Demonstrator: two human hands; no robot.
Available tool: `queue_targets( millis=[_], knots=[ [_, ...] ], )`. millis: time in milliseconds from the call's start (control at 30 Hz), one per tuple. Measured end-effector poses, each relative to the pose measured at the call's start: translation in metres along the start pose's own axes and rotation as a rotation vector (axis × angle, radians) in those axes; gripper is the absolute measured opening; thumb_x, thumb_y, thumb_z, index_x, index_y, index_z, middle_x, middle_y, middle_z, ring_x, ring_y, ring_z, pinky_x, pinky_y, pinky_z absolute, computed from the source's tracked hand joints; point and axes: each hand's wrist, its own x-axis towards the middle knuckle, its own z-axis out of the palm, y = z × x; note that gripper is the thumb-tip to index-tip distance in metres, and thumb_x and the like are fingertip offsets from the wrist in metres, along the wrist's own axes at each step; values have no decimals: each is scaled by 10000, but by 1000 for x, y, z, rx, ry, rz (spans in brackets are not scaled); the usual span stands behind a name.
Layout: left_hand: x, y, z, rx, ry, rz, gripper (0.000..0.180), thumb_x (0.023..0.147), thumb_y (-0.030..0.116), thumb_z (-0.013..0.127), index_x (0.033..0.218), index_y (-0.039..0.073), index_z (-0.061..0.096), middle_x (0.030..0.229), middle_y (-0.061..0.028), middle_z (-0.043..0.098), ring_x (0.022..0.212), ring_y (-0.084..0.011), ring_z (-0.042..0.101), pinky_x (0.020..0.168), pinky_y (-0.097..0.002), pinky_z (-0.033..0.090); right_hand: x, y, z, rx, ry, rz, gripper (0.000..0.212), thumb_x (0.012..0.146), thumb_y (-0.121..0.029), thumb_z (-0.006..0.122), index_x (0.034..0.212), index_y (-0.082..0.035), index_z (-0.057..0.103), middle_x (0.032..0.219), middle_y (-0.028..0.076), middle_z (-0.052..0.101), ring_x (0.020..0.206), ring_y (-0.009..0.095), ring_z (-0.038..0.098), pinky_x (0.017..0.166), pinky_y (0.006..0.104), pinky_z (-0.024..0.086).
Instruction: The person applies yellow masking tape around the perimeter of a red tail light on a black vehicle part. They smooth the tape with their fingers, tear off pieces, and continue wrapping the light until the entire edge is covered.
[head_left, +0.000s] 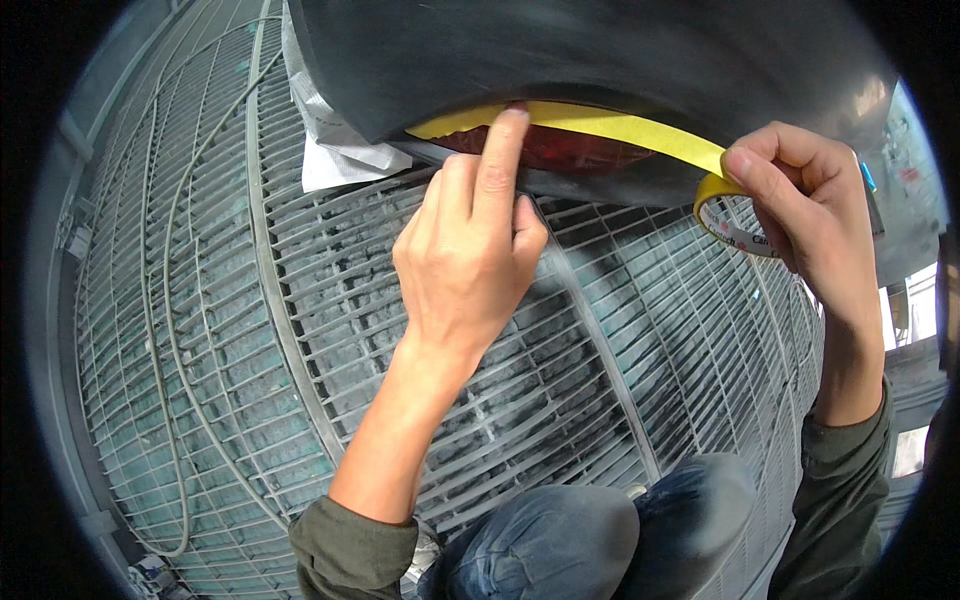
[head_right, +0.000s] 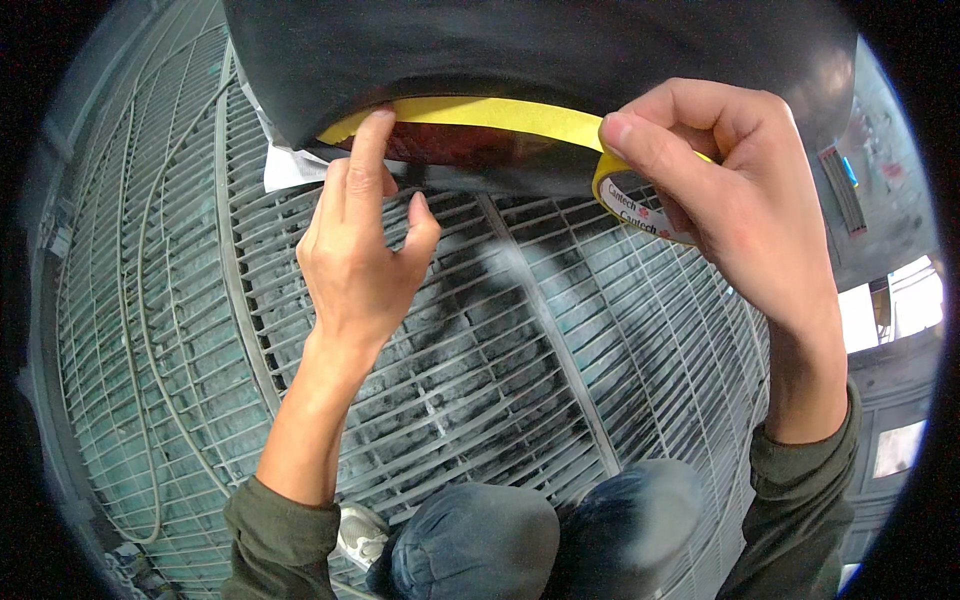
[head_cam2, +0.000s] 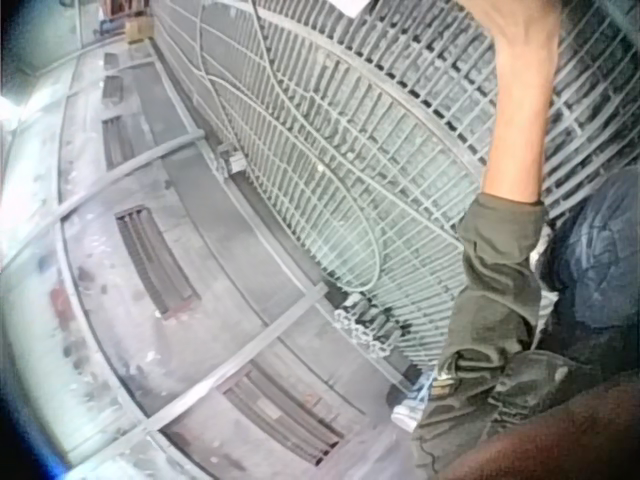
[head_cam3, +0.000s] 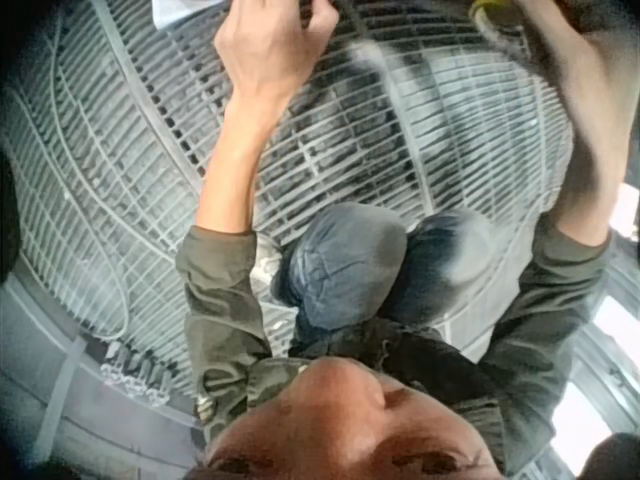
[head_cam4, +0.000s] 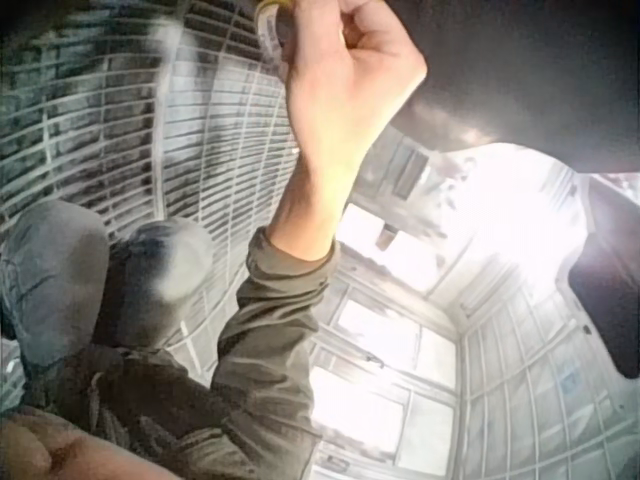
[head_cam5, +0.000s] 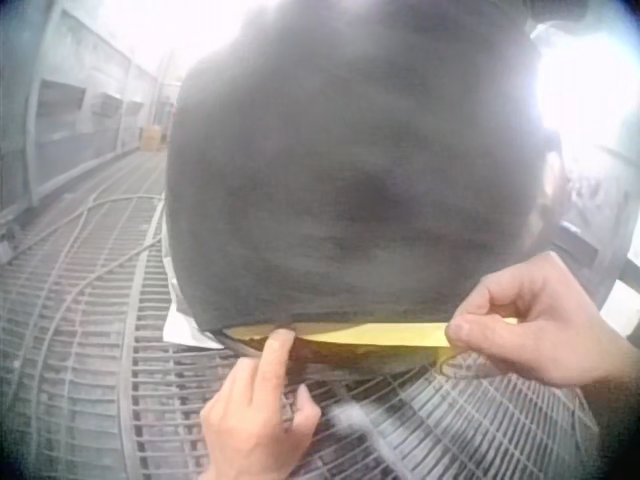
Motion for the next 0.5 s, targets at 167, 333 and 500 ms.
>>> queue_targets(
  millis=[167, 333, 500],
  knots=[
    [5, 3, -6, 74, -64, 43, 794, 730, -7, 755, 1473, 95, 495, 815, -53, 575, 699, -198, 633, 616, -339, 537, -1, 3, 6, 42, 13, 5, 337, 1001, -343, 659, 985, -14, 729, 690, 14, 643, 438, 14, 419, 434, 172, 294],
    [8, 0, -14, 157, -138, 98, 784, 754, 17, 742, 1489, 82, 475, 697, -29, 585, 594, -199, 627, 548, -333, 515, -28, -21, 22, -248, 113, -237, 274, 1010, -259, 624, 1030, -3, 720, 754, 77, 680, 469, 81, 492, 463, 211, 358],
    [3, -4, -13, 272, -126, 99, 792, 750, 26, 707, 1503, 95, 473, 640, -23, 565, 518, -183, 590, 485, -338, 486, -67, -46, 32, -438, 29, -444, 295, 1018, -215, 580, 1204, -12, 687, 831, 111, 725, 494, 87, 525, 483, 239, 394]
  ],
)
